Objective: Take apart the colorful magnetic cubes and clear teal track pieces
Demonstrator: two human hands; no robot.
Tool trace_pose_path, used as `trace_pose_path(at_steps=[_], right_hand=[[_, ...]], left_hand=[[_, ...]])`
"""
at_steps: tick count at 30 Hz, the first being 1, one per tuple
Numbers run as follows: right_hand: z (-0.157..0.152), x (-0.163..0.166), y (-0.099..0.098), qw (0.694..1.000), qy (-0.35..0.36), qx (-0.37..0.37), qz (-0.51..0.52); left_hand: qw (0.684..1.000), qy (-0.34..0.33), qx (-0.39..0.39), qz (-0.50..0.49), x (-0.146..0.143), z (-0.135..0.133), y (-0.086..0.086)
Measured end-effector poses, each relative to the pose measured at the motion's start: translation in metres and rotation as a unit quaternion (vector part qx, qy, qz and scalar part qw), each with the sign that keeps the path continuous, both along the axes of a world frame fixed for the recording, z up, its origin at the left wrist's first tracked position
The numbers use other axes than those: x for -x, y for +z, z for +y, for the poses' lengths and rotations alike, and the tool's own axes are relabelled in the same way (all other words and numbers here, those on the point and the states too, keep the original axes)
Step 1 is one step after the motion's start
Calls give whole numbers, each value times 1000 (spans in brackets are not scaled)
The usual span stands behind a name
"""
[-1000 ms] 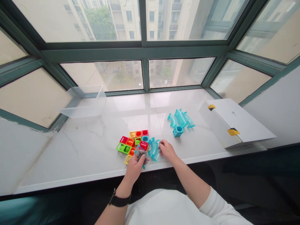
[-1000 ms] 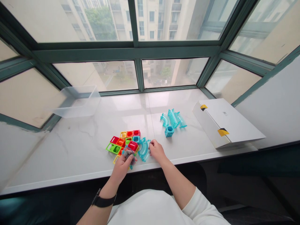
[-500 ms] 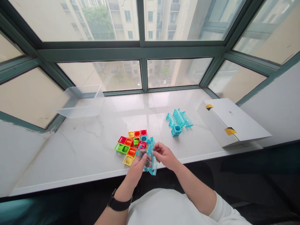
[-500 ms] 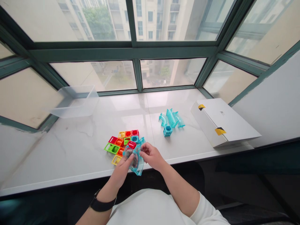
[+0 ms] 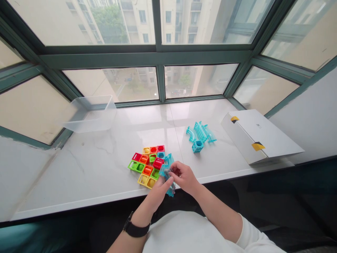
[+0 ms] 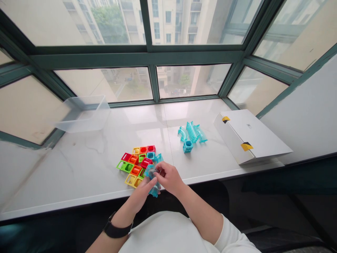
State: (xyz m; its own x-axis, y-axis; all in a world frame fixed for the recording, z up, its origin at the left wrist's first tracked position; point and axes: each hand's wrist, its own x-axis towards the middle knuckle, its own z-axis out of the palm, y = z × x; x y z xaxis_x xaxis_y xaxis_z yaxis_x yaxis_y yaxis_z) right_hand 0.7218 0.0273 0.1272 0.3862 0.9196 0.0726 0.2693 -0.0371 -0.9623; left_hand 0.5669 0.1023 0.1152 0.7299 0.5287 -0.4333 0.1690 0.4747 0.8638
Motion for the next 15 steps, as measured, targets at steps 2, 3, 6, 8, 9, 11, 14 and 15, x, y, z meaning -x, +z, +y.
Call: trace_pose_path(at_steps=[2,3,6,8,9,11,14,15], right_hand=[[0,0,1,1000,-3,-4,-16],[0,0,1,1000,-5,-4,-19],[0,0,1,1000,-12,0,-20],[0,0,1,1000,-20,3,-24],[-1,0,1,999,-24,5,-26],[-1,-1,1,999,-31,10,-20],[-5,-1,1,999,-39,14,-2],[-7,-1,1,999,-36,14,2]], left_hand=[[1000,6,2,5,0,-2,5],[1000,9,2,7,0,-3,8],[1000,7,8,17,0,-5,13],[1000,6,20,18,-2,-8,14],[999,13,27,15,-3,-9,13],[999,37,35,5,-5,-10,11],[996,89,13,-13,-7,-7,6],[994,108,-15,-15,-7,-5,4]])
